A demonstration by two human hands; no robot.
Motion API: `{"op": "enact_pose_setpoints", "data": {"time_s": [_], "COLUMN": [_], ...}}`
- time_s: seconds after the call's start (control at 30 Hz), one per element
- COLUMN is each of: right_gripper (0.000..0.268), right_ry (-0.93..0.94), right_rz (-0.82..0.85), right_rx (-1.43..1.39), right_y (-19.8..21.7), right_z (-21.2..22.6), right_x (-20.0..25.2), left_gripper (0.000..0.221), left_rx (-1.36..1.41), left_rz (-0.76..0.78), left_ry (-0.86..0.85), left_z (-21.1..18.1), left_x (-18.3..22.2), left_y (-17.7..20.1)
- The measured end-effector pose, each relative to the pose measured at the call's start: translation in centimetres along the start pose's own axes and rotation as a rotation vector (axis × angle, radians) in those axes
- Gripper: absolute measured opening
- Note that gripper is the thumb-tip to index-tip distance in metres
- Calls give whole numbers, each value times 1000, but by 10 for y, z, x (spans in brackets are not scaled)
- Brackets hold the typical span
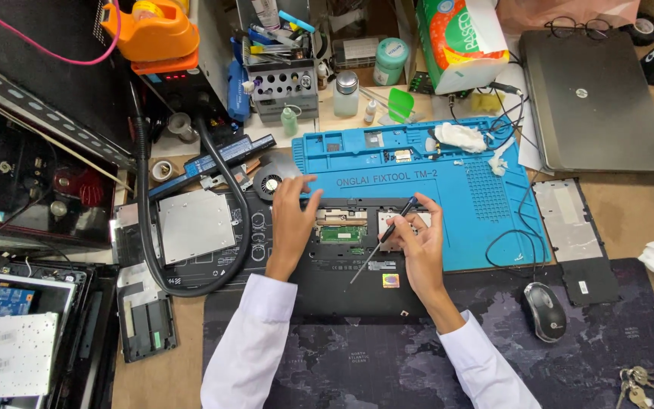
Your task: Disassembling a laptop by removing screws and internal panels using a screwdriver
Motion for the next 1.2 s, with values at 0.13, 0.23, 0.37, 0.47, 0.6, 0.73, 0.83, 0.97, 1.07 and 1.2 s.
{"op": "enact_pose_setpoints", "data": {"time_s": [0.13, 0.23, 0.37, 0.47, 0.6, 0.73, 0.83, 0.97, 1.07, 1.2], "right_gripper": [58, 61, 51, 45, 36, 34, 34, 36, 39, 40], "right_ry": [-30, 42, 534, 794, 941, 941, 919, 920, 929, 915], "right_rz": [-11, -99, -151, -109, 22, 62, 66, 54, 1, -39], "right_rx": [-30, -24, 164, 287, 457, 464, 473, 504, 553, 590], "right_y": [14, 22, 34, 33, 30, 30, 29, 30, 34, 27], "right_z": [-7, 26, 83, 105, 107, 98, 94, 90, 86, 97], "right_x": [-12, -23, -40, -46, -50, -54, -55, -57, -64, -70], "left_gripper": [29, 53, 58, 59, 61, 61, 62, 62, 62, 62], "left_rx": [-120, -161, -337, -378, -432, -440, -456, -467, -469, -469], "left_rz": [92, 146, 122, 115, 107, 106, 102, 108, 110, 106], "left_ry": [-118, -151, -286, -313, -326, -326, -335, -326, -320, -322], "left_z": [-17, -19, -14, -14, -7, -7, -7, -5, -5, -5], "left_x": [40, 58, 65, 64, 68, 69, 69, 70, 71, 70], "left_y": [14, 15, 12, 11, 6, 6, 5, 3, 4, 2]}}
Point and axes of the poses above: each hand's wrist, its own x-axis away from the middle knuckle, its own y-axis out of the back of the hand, z = x × y, the point moved 1 cm from there along -x, towards the middle knuckle, and after that the axes turned 15 degrees about -z, right-handed, at the moved point
